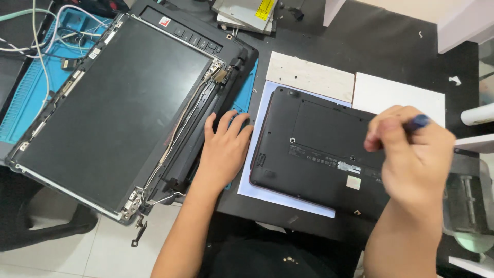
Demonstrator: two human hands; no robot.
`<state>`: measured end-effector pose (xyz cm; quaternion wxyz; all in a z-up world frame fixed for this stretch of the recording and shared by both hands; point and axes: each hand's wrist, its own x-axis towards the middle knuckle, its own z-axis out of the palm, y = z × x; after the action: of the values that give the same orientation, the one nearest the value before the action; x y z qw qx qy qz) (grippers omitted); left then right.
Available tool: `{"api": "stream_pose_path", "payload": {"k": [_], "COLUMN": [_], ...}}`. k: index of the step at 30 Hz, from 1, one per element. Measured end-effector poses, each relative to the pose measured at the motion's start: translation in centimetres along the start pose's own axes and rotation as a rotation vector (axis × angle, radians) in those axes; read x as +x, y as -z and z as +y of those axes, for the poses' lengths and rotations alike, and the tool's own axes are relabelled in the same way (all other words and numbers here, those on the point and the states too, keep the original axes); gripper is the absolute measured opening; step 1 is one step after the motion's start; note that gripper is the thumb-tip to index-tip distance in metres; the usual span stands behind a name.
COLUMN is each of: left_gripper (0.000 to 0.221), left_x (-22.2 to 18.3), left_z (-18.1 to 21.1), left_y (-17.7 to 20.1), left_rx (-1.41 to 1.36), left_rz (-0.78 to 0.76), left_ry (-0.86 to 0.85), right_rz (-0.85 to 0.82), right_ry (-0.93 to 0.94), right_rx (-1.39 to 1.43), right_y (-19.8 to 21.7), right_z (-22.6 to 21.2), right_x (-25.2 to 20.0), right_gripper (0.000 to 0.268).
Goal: The person works at a repair bench on a laptop with its bottom cover removed. They place the black bottom cover back onto the laptop chassis, then use a screwdriver to drive screws into the cover, handling small screws by hand between fastening steps.
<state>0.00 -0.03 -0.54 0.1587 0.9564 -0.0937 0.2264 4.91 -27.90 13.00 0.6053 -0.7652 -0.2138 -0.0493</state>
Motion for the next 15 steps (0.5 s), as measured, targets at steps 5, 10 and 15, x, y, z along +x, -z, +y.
{"api": "stream_pose_path", "payload": {"k": [5,10,15], "left_gripper": [0.025,0.028,0.032], "left_x": [-0.4,0.0,-0.4], "left_z": [-0.4,-0.6,-0.4], "left_y": [-0.6,0.5,0.4], "left_rx": [-0.044,-0.283,-0.775], "left_rz": [0.031,0.145,0.318], "left_ry": [0.014,-0.014,0.127], "right_rz": [-0.169,-0.359,-0.411], "right_ry": [-0.172,0.038,0.132], "right_rx": [-0.564,-0.7,-0.508], "right_y": [-5.3,-9.0,-10.4], "right_z": [-1.2,0.9,1.1], "right_x": [1.6,2.0,1.7], "right_gripper": [0.022,0.022,0.02]}}
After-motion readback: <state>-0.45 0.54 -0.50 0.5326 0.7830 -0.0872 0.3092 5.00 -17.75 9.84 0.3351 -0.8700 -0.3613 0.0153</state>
